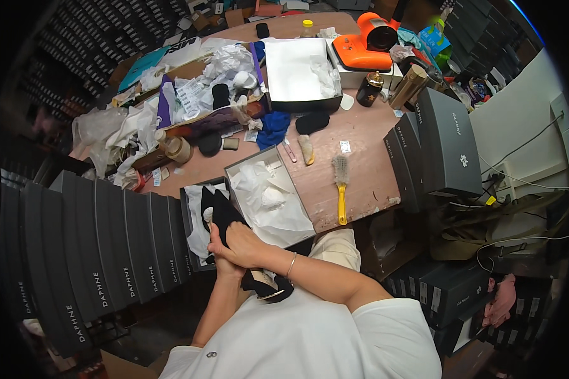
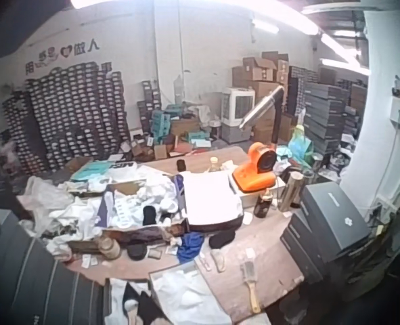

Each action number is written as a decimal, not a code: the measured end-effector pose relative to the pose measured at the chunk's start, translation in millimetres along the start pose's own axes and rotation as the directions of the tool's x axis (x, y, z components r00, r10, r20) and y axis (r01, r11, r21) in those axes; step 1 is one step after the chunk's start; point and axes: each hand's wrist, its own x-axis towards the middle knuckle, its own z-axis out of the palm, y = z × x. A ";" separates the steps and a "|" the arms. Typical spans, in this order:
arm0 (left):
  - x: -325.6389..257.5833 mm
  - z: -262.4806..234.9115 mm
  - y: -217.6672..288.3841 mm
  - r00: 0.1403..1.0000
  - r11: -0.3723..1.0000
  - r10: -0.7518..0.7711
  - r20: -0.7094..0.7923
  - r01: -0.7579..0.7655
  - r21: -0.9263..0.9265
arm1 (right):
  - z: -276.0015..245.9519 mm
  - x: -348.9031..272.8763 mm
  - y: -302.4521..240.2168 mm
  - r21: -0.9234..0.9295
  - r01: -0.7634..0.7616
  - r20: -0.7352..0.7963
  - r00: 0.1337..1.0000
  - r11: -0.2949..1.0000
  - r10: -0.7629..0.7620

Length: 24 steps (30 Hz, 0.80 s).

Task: Inspecting a pair of high-heeled shoes for quality, brushing off dust, and wrapping them in tissue paper before placing them in a shoebox.

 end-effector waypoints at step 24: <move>5.4 0.2 -7.7 0.973 0.960 -0.226 0.046 0.231 -0.158 | -76.0 -12.6 115.8 -0.640 -0.253 -0.473 0.874 0.726 -0.113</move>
